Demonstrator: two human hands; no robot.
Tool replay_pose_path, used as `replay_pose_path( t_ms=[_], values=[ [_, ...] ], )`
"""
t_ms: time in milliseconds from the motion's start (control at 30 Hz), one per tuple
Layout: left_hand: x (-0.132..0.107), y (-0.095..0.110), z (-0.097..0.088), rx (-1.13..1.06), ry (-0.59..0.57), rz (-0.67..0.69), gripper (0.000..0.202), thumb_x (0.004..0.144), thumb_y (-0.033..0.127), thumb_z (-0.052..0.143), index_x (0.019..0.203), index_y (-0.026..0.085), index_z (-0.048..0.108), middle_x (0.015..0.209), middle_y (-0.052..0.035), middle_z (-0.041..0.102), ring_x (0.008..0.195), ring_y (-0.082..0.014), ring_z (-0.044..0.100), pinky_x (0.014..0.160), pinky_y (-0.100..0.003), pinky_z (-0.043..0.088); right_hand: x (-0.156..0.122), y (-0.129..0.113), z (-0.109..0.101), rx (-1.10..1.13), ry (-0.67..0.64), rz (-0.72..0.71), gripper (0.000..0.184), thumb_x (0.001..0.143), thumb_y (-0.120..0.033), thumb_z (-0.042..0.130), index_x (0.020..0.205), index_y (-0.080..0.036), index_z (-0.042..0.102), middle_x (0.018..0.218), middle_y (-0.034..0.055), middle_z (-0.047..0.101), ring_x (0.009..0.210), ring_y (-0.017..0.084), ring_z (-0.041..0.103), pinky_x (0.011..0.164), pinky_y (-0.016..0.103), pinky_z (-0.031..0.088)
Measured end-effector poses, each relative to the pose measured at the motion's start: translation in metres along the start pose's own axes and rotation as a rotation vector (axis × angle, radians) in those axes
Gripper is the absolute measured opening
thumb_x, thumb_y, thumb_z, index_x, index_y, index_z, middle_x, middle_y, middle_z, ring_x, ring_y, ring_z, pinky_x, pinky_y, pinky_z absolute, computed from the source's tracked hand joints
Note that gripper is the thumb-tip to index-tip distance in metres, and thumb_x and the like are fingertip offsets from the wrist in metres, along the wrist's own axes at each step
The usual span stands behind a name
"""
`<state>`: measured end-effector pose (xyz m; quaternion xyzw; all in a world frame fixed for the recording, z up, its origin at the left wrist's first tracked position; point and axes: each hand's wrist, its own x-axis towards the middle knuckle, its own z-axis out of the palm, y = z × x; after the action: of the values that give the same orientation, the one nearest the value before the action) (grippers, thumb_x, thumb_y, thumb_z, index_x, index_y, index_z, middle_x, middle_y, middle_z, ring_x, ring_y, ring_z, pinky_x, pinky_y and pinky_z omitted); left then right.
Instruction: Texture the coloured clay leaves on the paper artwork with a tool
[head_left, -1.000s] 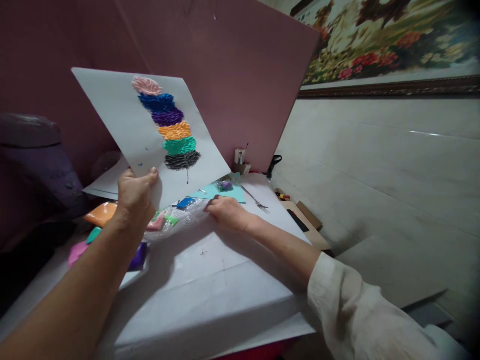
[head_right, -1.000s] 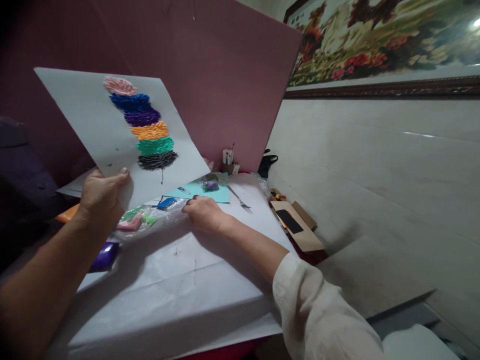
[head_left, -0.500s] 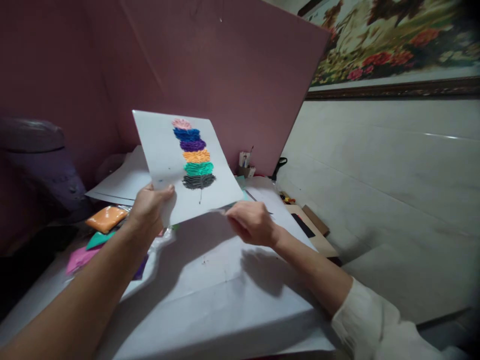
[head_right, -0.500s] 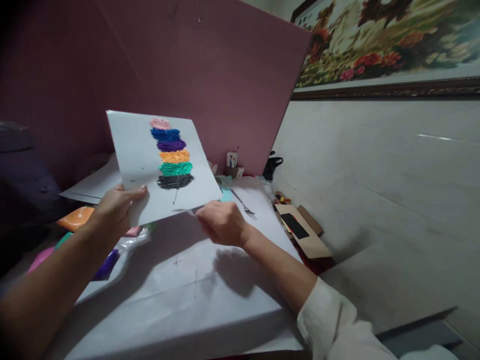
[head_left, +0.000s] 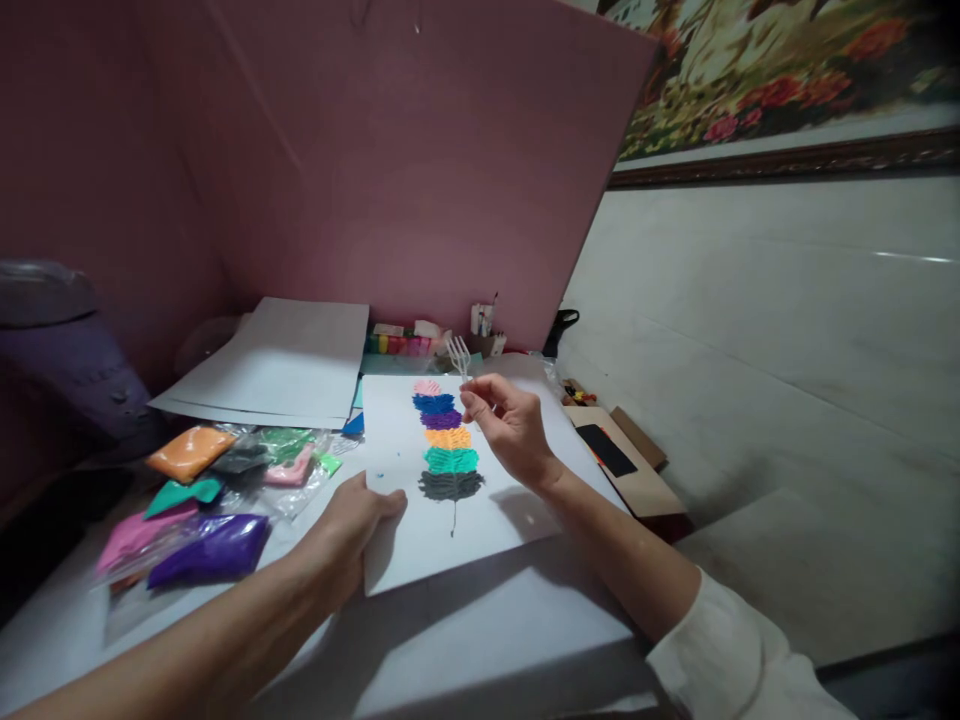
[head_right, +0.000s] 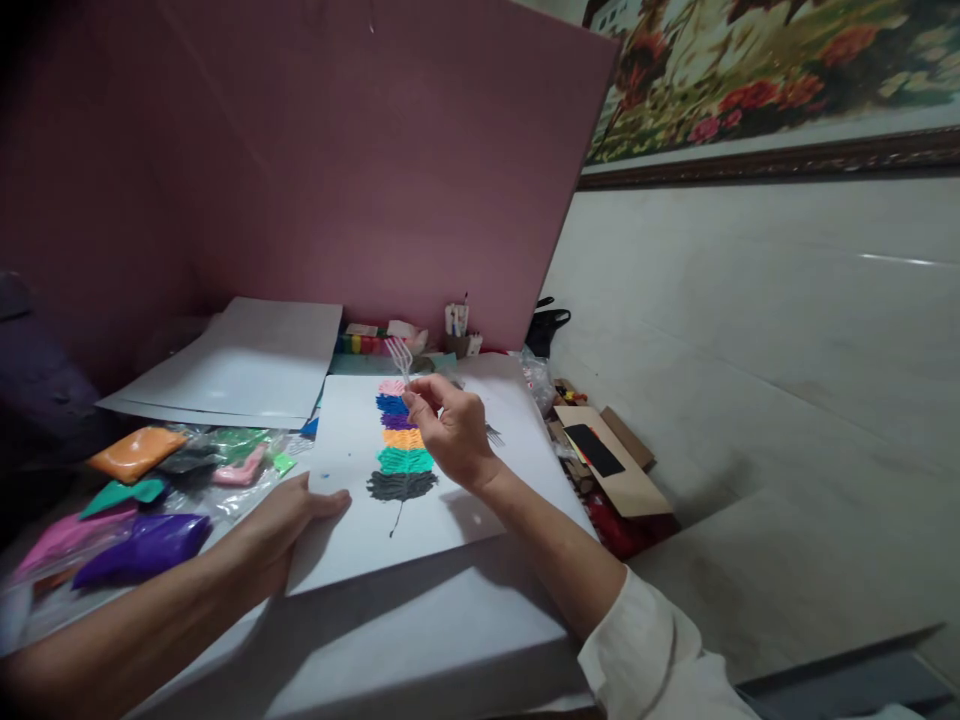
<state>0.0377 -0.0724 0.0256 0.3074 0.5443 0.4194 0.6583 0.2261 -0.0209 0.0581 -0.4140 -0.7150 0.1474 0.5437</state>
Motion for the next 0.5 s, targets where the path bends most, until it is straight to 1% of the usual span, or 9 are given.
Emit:
replay_pose_path(
  t_ms=[67,133,167,200,267,333,400,433,500],
  values=[
    [-0.004,-0.008,-0.01,0.04,-0.056,-0.041,0.044,0.068,0.013,0.069,0.11,0.012,0.056,0.081,-0.0113,0.071,0.063,-0.0243,0.069,0.059,-0.035,0.057,-0.001,-0.003,-0.004,-0.023,-0.035,0.018,0.02,0.09,-0.035,0.058,0.089,-0.017,0.067,0.064,-0.0008,0.062,0.059,0.012,0.059,0.057,0.024,0.043],
    [-0.008,-0.013,-0.026,0.133,-0.003,0.005,0.054,0.069,0.022,0.072,0.119,0.012,0.053,0.095,-0.0152,0.07,0.074,-0.0273,0.071,0.065,-0.039,0.058,-0.004,-0.004,-0.006,-0.019,-0.077,0.057,0.02,0.091,-0.034,0.057,0.087,-0.017,0.068,0.064,-0.0007,0.062,0.06,0.012,0.058,0.058,0.024,0.044],
    [-0.01,-0.015,-0.035,0.215,0.086,0.087,0.058,0.07,0.027,0.073,0.123,0.012,0.052,0.102,-0.017,0.069,0.08,-0.0287,0.071,0.067,-0.04,0.058,-0.007,-0.003,-0.006,-0.002,-0.107,0.089,0.02,0.091,-0.034,0.057,0.086,-0.017,0.067,0.064,-0.0009,0.061,0.059,0.012,0.058,0.057,0.024,0.044],
    [-0.012,-0.016,-0.043,0.322,0.146,0.209,0.06,0.073,0.031,0.071,0.126,0.012,0.051,0.11,-0.0187,0.066,0.091,-0.0302,0.069,0.073,-0.041,0.058,-0.01,-0.003,-0.006,0.019,-0.143,0.129,0.019,0.09,-0.033,0.058,0.084,-0.017,0.067,0.063,-0.0012,0.061,0.058,0.012,0.058,0.057,0.024,0.044],
    [-0.015,-0.017,-0.053,0.586,0.187,0.531,0.052,0.08,0.037,0.065,0.128,0.017,0.054,0.126,-0.0179,0.059,0.115,-0.0314,0.06,0.087,-0.043,0.055,-0.016,0.0,-0.003,0.056,-0.215,0.209,0.018,0.09,-0.032,0.058,0.081,-0.018,0.065,0.06,-0.0021,0.059,0.055,0.011,0.057,0.055,0.023,0.043],
    [-0.018,-0.018,-0.051,0.872,0.083,0.859,0.038,0.088,0.035,0.056,0.125,0.023,0.059,0.135,-0.0127,0.056,0.128,-0.0292,0.05,0.099,-0.044,0.049,-0.019,0.002,0.001,0.084,-0.25,0.261,0.018,0.089,-0.031,0.059,0.079,-0.018,0.063,0.059,-0.0026,0.058,0.054,0.01,0.055,0.053,0.023,0.042],
    [-0.02,-0.022,-0.04,1.159,-0.117,1.075,0.036,0.089,0.031,0.056,0.124,0.025,0.06,0.136,-0.0098,0.057,0.13,-0.0291,0.048,0.103,-0.046,0.046,-0.018,0.005,0.004,0.129,-0.223,0.283,0.018,0.089,-0.032,0.06,0.079,-0.017,0.063,0.059,-0.0026,0.058,0.054,0.01,0.055,0.053,0.022,0.042],
    [-0.02,-0.025,-0.033,1.296,-0.238,1.127,0.039,0.087,0.031,0.06,0.126,0.025,0.06,0.136,-0.0095,0.058,0.129,-0.0306,0.049,0.104,-0.048,0.045,-0.017,0.006,0.004,0.166,-0.196,0.291,0.019,0.089,-0.033,0.06,0.08,-0.017,0.063,0.058,-0.0027,0.058,0.053,0.01,0.054,0.053,0.022,0.042],
    [-0.02,-0.035,-0.024,1.526,-0.454,1.129,0.052,0.081,0.033,0.068,0.13,0.023,0.057,0.139,-0.0097,0.057,0.129,-0.0335,0.05,0.106,-0.052,0.042,-0.015,0.007,0.005,0.242,-0.14,0.306,0.021,0.089,-0.036,0.06,0.081,-0.017,0.062,0.057,-0.003,0.057,0.052,0.009,0.053,0.052,0.022,0.042]
  ],
)
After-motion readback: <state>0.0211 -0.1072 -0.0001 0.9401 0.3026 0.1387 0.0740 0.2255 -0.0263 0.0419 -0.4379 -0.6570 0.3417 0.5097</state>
